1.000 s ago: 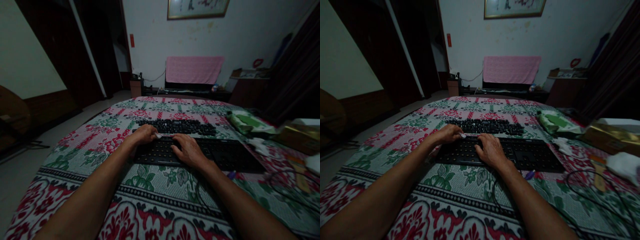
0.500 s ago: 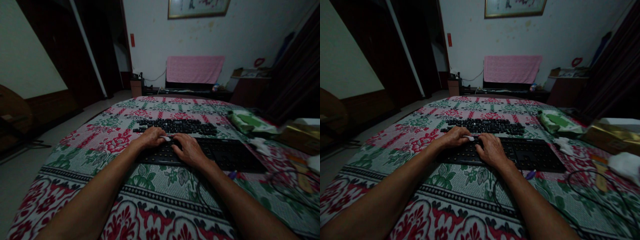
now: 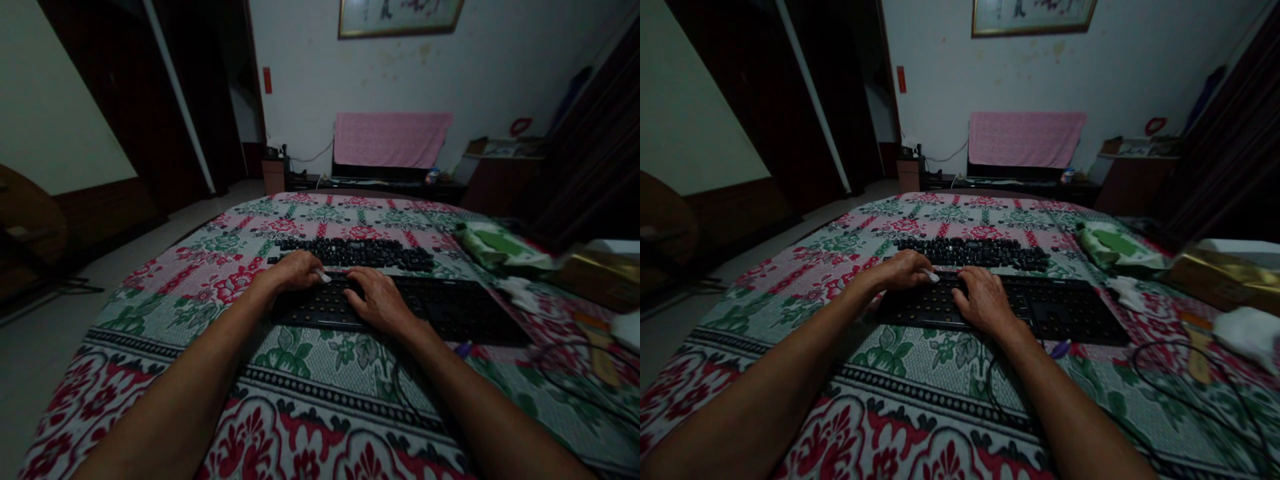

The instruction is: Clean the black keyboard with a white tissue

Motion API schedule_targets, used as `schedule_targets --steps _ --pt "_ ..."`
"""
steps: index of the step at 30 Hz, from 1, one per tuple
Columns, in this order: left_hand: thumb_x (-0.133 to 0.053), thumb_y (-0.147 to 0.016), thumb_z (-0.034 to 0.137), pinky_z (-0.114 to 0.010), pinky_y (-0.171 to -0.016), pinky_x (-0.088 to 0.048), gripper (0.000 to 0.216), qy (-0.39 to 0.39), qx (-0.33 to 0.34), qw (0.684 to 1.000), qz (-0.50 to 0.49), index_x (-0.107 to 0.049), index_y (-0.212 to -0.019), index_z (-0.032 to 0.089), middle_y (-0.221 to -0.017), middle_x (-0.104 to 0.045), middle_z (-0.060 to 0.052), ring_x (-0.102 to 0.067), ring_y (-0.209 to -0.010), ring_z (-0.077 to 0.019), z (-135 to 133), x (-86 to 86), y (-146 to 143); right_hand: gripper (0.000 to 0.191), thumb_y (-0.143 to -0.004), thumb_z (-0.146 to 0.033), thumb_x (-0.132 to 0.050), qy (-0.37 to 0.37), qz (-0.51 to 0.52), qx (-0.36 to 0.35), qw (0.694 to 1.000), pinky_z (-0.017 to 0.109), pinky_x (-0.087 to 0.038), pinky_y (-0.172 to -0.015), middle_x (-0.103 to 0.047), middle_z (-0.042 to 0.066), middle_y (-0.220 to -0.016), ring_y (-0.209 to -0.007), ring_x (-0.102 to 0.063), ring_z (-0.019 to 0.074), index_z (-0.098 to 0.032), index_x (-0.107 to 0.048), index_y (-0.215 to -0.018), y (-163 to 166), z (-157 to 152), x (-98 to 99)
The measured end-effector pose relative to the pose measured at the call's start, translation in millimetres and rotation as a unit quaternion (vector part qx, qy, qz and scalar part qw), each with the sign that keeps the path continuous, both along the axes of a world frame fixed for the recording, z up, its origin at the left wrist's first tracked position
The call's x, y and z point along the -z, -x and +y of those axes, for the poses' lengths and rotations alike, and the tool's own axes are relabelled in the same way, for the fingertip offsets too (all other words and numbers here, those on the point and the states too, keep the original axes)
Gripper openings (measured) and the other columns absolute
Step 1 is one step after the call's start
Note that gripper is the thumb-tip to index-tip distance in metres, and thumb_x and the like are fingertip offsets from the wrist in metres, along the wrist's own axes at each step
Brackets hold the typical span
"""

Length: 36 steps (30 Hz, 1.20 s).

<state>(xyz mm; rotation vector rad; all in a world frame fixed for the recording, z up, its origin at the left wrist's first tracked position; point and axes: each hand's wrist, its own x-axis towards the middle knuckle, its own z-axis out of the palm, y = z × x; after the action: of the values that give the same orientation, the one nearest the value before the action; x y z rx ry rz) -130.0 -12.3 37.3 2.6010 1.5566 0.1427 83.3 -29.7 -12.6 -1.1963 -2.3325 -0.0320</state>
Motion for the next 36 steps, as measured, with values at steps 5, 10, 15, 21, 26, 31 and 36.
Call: schedule_targets --steps 5,10,15,21,26,31,36 --pt "-0.05 -0.078 0.026 -0.022 -0.073 -0.042 0.029 -0.023 0.012 1.0 -0.008 -0.067 -0.1 0.02 -0.094 -0.07 -0.005 -0.062 -0.087 -0.0173 -1 5.6 -7 0.028 -0.082 -0.032 -0.052 0.0 -0.002 -0.001 1.0 0.039 -0.038 -0.094 -0.059 0.009 -0.118 -0.11 -0.051 0.0227 -0.017 -0.059 -0.105 1 1 0.0" --pt "-0.054 -0.076 0.024 -0.02 -0.067 -0.042 0.027 0.007 -0.024 1.0 0.004 -0.068 -0.098 0.02 -0.088 -0.071 -0.003 -0.062 -0.079 -0.0156 1 1.5 4 0.03 -0.083 -0.032 -0.051 0.002 -0.005 0.003 1.0 0.039 -0.038 -0.093 -0.059 0.009 -0.118 -0.11 -0.05 0.0234 -0.017 -0.059 -0.106 1 1 0.3" --pt "-0.053 -0.078 0.031 -0.021 -0.07 -0.043 0.029 0.003 -0.072 0.997 0.004 -0.067 -0.102 0.022 -0.093 -0.07 -0.003 -0.063 -0.084 -0.0164 -1 2.7 13 0.029 -0.083 -0.032 -0.051 0.006 -0.004 0.001 1.0 0.04 -0.038 -0.094 -0.058 0.01 -0.119 -0.111 -0.05 0.0236 -0.017 -0.059 -0.106 1 0 -1.1" --pt "-0.05 -0.079 0.031 -0.026 -0.077 -0.044 0.031 -0.03 -0.108 0.994 0.015 -0.065 -0.104 0.02 -0.098 -0.069 -0.007 -0.062 -0.091 -0.0208 -11 6.7 5 0.029 -0.083 -0.032 -0.051 0.006 -0.004 0.004 1.0 0.04 -0.037 -0.095 -0.058 0.009 -0.12 -0.112 -0.049 0.0237 -0.017 -0.059 -0.107 1 -2 -2.3" --pt "-0.049 -0.077 0.03 -0.027 -0.079 -0.044 0.031 -0.055 -0.113 0.992 0.0 -0.064 -0.103 0.021 -0.099 -0.068 -0.006 -0.061 -0.093 -0.0205 -15 15.8 4 0.029 -0.083 -0.031 -0.051 -0.001 -0.006 0.006 1.0 0.039 -0.038 -0.094 -0.058 0.009 -0.12 -0.111 -0.05 0.0233 -0.016 -0.059 -0.106 1 -2 -1.7" --pt "-0.051 -0.074 0.031 -0.026 -0.077 -0.044 0.033 -0.062 -0.13 0.989 -0.02 -0.065 -0.102 0.02 -0.098 -0.068 -0.006 -0.061 -0.09 -0.0208 -13 21.1 7 0.029 -0.083 -0.033 -0.051 0.007 -0.009 0.0 1.0 0.038 -0.038 -0.095 -0.058 0.009 -0.12 -0.111 -0.051 0.0224 -0.017 -0.059 -0.106 0 0 -2.7" --pt "-0.051 -0.075 0.032 -0.024 -0.067 -0.043 0.031 -0.021 -0.108 0.993 -0.049 -0.068 -0.097 0.018 -0.087 -0.069 -0.006 -0.062 -0.079 -0.0183 -11 12.2 11 0.028 -0.083 -0.032 -0.051 0.009 -0.005 -0.008 1.0 0.038 -0.038 -0.094 -0.059 0.009 -0.119 -0.111 -0.051 0.022 -0.017 -0.06 -0.105 -1 2 -2.6"
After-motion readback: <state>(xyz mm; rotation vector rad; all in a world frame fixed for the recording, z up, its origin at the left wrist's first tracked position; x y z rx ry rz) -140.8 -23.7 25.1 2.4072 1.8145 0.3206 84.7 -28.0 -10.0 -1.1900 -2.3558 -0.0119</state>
